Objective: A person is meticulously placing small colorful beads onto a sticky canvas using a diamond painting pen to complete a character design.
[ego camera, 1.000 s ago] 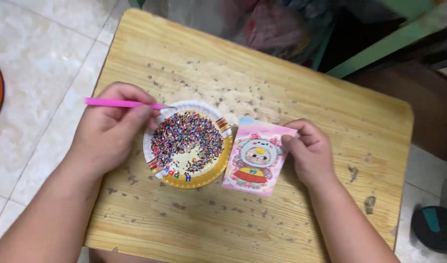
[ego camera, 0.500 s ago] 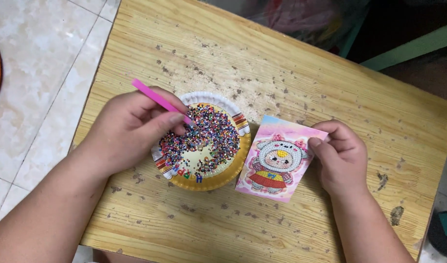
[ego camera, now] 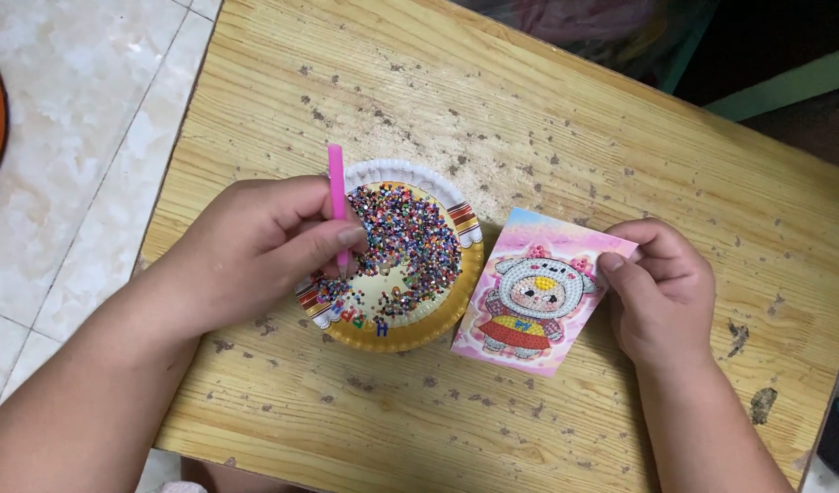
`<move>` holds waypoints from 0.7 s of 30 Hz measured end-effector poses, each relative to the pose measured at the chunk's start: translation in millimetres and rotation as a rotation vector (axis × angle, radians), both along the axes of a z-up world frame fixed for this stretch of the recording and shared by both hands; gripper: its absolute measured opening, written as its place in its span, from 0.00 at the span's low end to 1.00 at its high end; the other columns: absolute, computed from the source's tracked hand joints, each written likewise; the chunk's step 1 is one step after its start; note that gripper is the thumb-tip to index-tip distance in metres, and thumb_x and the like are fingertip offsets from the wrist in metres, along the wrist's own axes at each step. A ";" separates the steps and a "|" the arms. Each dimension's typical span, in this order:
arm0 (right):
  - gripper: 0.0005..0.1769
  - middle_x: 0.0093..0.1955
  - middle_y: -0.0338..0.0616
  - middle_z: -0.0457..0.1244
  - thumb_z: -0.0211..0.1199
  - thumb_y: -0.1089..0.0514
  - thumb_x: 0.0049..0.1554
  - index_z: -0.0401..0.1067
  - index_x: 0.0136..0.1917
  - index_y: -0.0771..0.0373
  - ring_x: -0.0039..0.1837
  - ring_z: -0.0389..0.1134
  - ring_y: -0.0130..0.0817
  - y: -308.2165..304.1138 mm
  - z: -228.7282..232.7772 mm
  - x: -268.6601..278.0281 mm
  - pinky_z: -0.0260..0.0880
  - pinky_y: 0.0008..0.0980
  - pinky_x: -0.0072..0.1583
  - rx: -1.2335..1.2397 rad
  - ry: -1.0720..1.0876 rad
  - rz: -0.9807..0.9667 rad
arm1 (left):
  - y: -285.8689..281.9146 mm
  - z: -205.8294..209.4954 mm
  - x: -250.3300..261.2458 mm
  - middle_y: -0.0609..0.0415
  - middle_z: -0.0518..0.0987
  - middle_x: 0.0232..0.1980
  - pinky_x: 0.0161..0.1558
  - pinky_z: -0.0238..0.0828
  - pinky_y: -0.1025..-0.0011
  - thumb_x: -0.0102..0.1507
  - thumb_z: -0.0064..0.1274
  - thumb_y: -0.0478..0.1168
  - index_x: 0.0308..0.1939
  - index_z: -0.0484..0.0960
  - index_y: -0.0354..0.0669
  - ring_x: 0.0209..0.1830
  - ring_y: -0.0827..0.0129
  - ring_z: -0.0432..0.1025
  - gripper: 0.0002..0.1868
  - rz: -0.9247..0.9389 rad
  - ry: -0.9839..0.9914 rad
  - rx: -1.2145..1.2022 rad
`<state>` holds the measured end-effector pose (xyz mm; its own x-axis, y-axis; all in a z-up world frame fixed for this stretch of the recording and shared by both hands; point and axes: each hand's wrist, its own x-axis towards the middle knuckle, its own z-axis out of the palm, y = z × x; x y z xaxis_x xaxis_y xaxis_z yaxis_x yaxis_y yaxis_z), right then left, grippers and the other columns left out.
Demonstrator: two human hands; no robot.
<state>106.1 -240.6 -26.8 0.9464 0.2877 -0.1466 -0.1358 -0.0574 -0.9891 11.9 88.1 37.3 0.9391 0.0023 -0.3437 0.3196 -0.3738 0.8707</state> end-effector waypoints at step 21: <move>0.04 0.31 0.40 0.62 0.56 0.69 0.54 0.67 0.44 0.65 0.32 0.62 0.24 4.5 10.9 2.0 0.65 0.22 0.38 -0.164 -0.044 0.058 | -17.8 -12.2 -8.5 0.59 0.79 0.27 0.27 0.64 0.79 0.63 0.47 0.38 0.36 0.77 0.43 0.22 0.78 0.72 0.05 -0.052 -0.399 0.176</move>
<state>108.2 -236.1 -15.9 0.9353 0.3180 -0.1551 -0.0846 -0.2247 -0.9707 3.4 70.3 25.1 0.9986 -0.0221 0.0478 -0.0522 -0.5339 0.8440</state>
